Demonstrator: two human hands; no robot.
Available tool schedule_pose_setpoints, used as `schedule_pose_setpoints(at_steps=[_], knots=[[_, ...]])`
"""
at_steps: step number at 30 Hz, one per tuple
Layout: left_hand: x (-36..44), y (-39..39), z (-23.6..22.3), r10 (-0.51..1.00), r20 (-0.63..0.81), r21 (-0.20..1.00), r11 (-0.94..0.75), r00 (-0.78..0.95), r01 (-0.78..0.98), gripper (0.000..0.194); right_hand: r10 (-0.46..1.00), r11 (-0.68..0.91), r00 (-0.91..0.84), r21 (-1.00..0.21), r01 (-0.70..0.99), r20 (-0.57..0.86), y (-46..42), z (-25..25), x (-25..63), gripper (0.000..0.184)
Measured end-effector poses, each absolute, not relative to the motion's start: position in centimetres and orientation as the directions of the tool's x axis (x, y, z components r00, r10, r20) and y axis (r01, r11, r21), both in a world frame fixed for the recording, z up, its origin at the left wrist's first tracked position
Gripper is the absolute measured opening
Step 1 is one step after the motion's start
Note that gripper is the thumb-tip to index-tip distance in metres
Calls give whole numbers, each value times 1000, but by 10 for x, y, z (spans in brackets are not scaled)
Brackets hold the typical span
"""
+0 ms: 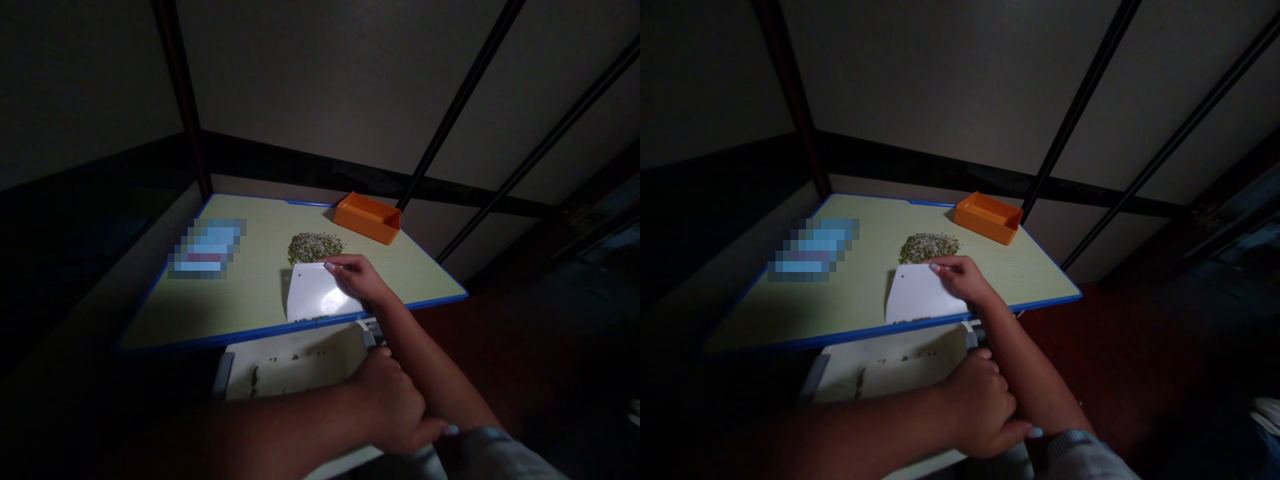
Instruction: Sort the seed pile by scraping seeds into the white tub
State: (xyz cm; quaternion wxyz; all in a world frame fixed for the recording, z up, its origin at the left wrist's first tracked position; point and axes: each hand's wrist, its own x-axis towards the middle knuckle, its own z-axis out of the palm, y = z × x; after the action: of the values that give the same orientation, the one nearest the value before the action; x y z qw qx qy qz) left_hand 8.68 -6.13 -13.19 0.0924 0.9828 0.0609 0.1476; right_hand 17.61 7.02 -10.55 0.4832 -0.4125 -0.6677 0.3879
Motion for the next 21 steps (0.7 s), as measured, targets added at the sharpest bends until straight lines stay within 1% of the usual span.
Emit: schedule_pose_setpoints(at_steps=[2,7,10,12,15,19,21], knots=[[87,-62,-132,115,305,185,-981,945,59,51,923,363,-199,-916,168,329,71,-107,176,33],[86,-62,-131,-40,377,136,-986,925,-98,39,920,371,-201,-912,173,336,73,-111,174,34],[83,-61,-128,-110,474,98,-980,874,-176,36,917,377,-207,-911,167,342,73,-110,173,34],[80,-61,-126,-134,541,53,-980,830,-192,34,915,379,-214,-911,163,342,73,-109,172,33],[77,-61,-125,-107,576,34,-987,810,-155,34,911,386,-219,-908,164,348,72,-107,171,32],[75,-61,-128,15,562,134,-988,827,-73,51,907,401,-220,-898,181,360,72,-106,172,33],[74,-61,-129,48,537,176,-983,842,-56,55,902,411,-223,-892,189,369,71,-105,172,33]])
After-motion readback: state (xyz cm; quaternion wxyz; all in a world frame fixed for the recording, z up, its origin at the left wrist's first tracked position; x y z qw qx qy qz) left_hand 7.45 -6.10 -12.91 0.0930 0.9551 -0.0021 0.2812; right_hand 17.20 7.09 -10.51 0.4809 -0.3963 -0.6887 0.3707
